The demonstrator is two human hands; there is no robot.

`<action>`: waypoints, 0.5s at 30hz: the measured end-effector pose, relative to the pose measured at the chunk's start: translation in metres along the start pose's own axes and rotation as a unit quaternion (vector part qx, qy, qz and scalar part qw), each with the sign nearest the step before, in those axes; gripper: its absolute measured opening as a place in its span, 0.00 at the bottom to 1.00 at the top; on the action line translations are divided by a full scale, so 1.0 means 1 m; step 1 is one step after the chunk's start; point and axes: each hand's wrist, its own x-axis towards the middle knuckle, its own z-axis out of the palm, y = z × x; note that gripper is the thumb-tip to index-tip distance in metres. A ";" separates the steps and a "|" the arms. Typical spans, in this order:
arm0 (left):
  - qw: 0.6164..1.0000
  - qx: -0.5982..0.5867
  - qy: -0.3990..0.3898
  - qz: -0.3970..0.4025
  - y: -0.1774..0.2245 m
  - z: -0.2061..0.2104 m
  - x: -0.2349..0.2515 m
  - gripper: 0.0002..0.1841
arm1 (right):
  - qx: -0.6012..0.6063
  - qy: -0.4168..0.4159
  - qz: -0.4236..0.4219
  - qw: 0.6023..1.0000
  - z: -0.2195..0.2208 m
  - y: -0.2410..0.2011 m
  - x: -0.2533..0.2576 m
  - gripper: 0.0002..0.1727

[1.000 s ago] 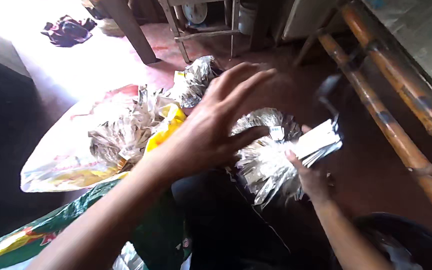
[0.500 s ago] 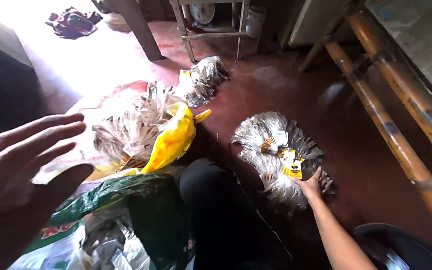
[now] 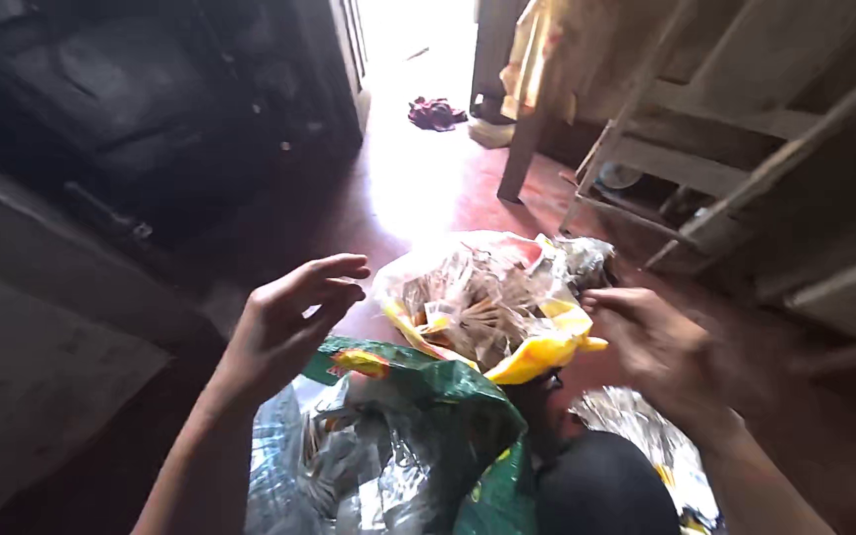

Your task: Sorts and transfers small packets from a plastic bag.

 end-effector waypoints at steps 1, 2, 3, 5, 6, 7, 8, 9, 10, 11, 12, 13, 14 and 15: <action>1.000 0.007 0.007 0.011 0.002 -0.001 -0.001 0.19 | -0.016 -0.059 -0.032 0.998 0.025 0.000 0.022 0.11; 0.999 0.016 0.017 0.021 0.003 -0.002 -0.001 0.18 | -0.031 -0.136 -0.049 0.989 0.051 0.001 0.041 0.11; 0.999 0.024 0.027 0.030 0.003 -0.002 -0.001 0.18 | -0.047 -0.234 -0.045 0.970 0.078 0.004 0.055 0.12; 0.998 0.036 0.037 0.041 0.003 -0.001 0.000 0.17 | -0.078 -0.436 0.005 0.897 0.130 0.013 0.074 0.17; 0.998 0.042 0.036 0.044 0.003 -0.001 0.000 0.17 | -0.099 -0.504 0.027 0.858 0.155 0.021 0.074 0.18; 0.997 0.045 0.034 0.047 0.002 -0.001 -0.001 0.16 | -0.120 -0.547 0.045 0.827 0.176 0.029 0.070 0.19; 0.997 0.048 0.035 0.050 0.002 -0.002 -0.001 0.16 | -0.140 -0.574 0.060 0.805 0.191 0.035 0.065 0.19; 0.997 0.049 0.037 0.052 0.001 -0.003 -0.001 0.15 | -0.161 -0.593 0.076 0.785 0.198 0.037 0.062 0.20; 0.997 0.050 0.041 0.053 0.000 -0.004 -0.001 0.15 | -0.183 -0.608 0.091 0.767 0.201 0.037 0.062 0.21; 0.996 0.052 0.045 0.052 -0.001 -0.005 -0.002 0.15 | -0.206 -0.619 0.106 0.750 0.201 0.035 0.064 0.21; 0.996 0.055 0.047 0.050 -0.001 -0.005 -0.003 0.15 | -0.228 -0.628 0.119 0.735 0.200 0.034 0.065 0.21; 0.996 0.058 0.047 0.048 0.000 -0.005 -0.004 0.15 | -0.250 -0.635 0.132 0.719 0.198 0.032 0.068 0.22; 0.996 0.058 0.047 0.048 0.001 -0.005 -0.004 0.15 | -0.269 -0.645 0.143 0.700 0.196 0.029 0.071 0.23; 0.996 0.056 0.047 0.051 0.001 -0.004 -0.004 0.15 | -0.281 -0.653 0.143 0.688 0.193 0.028 0.072 0.23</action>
